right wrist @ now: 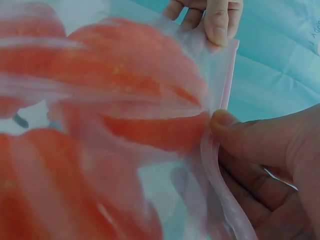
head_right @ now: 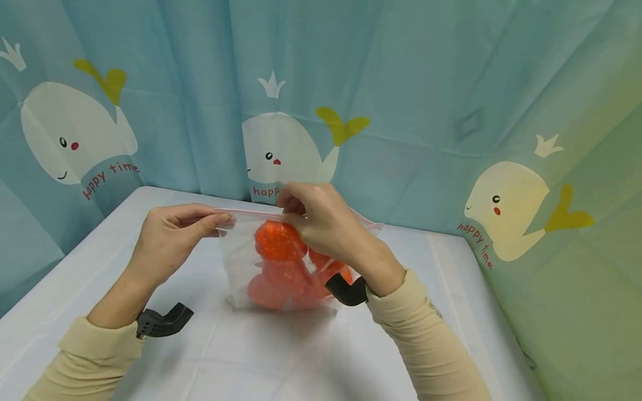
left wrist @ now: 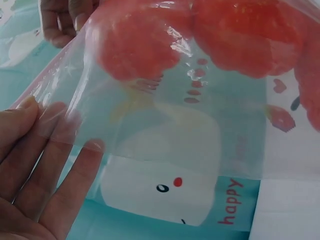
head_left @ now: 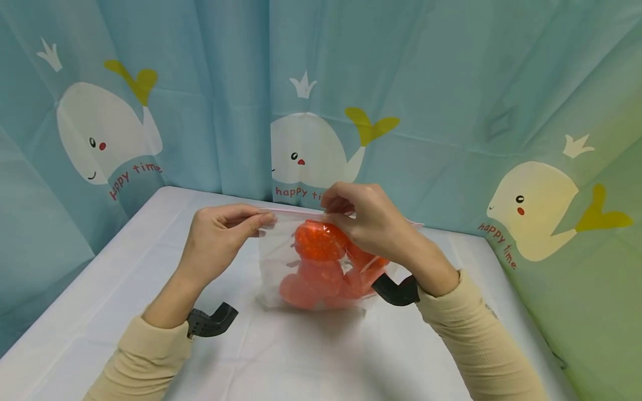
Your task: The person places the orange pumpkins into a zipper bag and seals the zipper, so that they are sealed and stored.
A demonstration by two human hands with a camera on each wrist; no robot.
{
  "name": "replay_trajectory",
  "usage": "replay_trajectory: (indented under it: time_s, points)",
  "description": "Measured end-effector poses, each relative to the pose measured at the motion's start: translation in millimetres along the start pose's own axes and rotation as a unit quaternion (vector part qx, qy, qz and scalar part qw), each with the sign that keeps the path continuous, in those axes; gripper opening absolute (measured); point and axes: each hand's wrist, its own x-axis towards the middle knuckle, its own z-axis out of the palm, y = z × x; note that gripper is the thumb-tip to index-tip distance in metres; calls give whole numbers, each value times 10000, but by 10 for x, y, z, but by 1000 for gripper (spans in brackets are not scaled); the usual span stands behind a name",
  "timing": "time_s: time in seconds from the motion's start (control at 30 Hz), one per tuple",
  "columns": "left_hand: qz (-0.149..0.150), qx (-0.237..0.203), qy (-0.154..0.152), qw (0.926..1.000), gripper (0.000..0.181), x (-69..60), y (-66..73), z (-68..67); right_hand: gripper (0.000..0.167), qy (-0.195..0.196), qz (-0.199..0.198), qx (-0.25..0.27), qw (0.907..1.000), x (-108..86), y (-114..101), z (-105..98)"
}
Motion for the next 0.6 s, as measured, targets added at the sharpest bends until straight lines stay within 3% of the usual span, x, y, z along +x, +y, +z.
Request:
replay_trajectory:
  time_s: [0.6]
  points:
    - [-153, -136, 46, 9998, 21, -13, -85, -28, 13, 104, 280, -41, 9995, -183, 165, -155]
